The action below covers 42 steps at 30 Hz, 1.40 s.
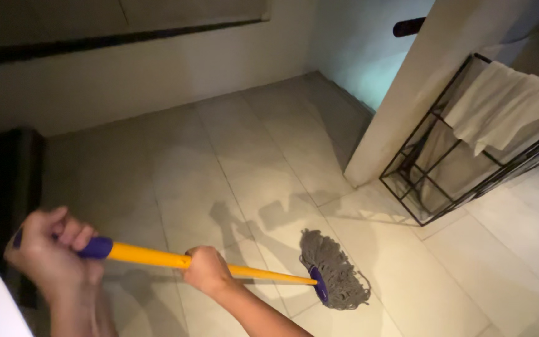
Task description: The person mops a tiled floor using a mop, moving it back and forth over the surface of the tiles.
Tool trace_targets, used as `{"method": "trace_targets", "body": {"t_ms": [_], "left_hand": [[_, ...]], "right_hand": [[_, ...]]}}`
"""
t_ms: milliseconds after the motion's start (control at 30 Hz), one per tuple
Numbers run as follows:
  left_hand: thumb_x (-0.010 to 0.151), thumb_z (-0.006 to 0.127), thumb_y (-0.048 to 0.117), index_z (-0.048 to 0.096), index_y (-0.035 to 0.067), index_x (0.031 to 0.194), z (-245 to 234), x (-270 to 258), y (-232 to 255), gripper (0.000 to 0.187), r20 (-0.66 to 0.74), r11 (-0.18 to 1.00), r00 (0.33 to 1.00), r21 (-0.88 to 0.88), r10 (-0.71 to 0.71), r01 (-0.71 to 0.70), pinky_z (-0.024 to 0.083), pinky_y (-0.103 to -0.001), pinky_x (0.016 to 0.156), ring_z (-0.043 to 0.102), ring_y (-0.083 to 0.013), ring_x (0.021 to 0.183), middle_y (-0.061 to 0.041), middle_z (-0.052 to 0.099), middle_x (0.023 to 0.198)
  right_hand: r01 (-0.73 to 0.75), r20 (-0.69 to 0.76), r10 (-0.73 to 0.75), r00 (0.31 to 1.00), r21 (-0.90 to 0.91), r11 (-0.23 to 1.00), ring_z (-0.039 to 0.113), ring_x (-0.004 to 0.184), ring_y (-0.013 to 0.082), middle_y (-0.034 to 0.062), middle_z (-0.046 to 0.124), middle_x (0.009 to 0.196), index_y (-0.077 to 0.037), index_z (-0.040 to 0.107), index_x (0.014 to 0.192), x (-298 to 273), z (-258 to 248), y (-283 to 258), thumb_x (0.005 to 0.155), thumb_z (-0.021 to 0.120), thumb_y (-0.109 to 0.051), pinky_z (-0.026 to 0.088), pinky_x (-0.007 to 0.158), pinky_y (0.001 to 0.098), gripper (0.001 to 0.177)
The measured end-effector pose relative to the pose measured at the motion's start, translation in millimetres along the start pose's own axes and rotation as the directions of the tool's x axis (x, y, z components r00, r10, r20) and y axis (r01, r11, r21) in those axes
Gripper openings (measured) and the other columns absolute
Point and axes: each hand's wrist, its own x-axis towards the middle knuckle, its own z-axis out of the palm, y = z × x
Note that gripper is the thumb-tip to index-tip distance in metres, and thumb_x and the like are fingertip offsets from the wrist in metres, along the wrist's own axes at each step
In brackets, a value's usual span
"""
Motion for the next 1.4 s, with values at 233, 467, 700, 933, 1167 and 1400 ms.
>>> {"method": "trace_targets", "body": {"t_ms": [233,467,700,933,1167,1400], "left_hand": [[0.088,0.055,-0.003,0.049,0.005,0.087,71,-71,-77,0.009,0.100,0.992,0.993,-0.100,-0.061,0.071,0.033,-0.024,0.045,0.041,-0.0069,0.053,-0.002,0.047,0.071],[0.091,0.055,0.002,0.050,0.006,0.084,130,-178,-185,0.009,0.150,0.946,0.967,-0.218,-0.208,0.238,0.034,-0.024,0.045,0.041,-0.0070,0.051,-0.001,0.047,0.067],[0.088,0.055,-0.002,0.051,0.001,0.068,144,-324,-294,0.020,0.154,0.954,0.942,0.027,-0.298,0.297,0.046,-0.028,0.050,0.055,-0.0163,0.051,-0.009,0.059,0.059],[0.092,0.055,-0.004,0.053,0.001,0.069,151,-395,-298,0.023,0.248,0.903,0.880,-0.042,-0.404,0.427,0.046,-0.032,0.060,0.052,-0.0151,0.054,-0.005,0.054,0.060],[0.089,0.058,-0.003,0.057,0.004,0.069,76,-309,-172,0.022,0.190,0.985,0.966,0.043,-0.174,0.169,0.058,-0.035,0.095,0.057,-0.0162,0.049,-0.007,0.061,0.060],[0.096,0.053,-0.004,0.049,0.004,0.078,-25,-191,15,0.020,0.060,0.996,0.996,-0.059,-0.062,0.065,0.036,-0.029,0.047,0.043,-0.0104,0.054,-0.005,0.052,0.071]], "right_hand": [[-0.090,-0.111,0.086,0.990,-0.034,0.995,0.071,0.087,0.0396,0.0205,0.072,0.089,-0.008,0.076,0.098,-10,-70,102,0.082,0.072,-0.023,0.057,0.080,0.0458,0.022],[-0.182,-0.175,0.168,0.970,-0.069,0.981,0.071,0.083,0.0385,0.0188,0.073,0.086,-0.012,0.076,0.098,-47,-158,242,0.084,0.070,-0.026,0.057,0.079,0.0450,0.021],[-0.438,-0.278,0.355,0.892,-0.343,0.831,0.069,0.094,0.0375,0.0151,0.073,0.095,-0.018,0.075,0.095,-113,-225,389,0.084,0.070,-0.030,0.056,0.081,0.0485,0.018],[-0.419,-0.414,0.272,0.869,-0.321,0.849,0.070,0.087,0.0399,0.0187,0.073,0.088,-0.012,0.076,0.088,-156,-242,446,0.081,0.068,-0.020,0.056,0.078,0.0495,0.013],[-0.139,-0.453,-0.001,0.891,-0.274,0.952,0.068,0.077,0.0430,0.0210,0.069,0.075,-0.008,0.073,0.075,-150,-149,334,0.071,0.072,-0.016,0.055,0.069,0.0504,0.009],[0.158,-0.260,-0.197,0.945,-0.166,0.973,0.067,0.072,0.0423,0.0201,0.069,0.074,-0.006,0.074,0.077,-144,-6,127,0.077,0.080,-0.031,0.056,0.066,0.0481,0.025]]}}
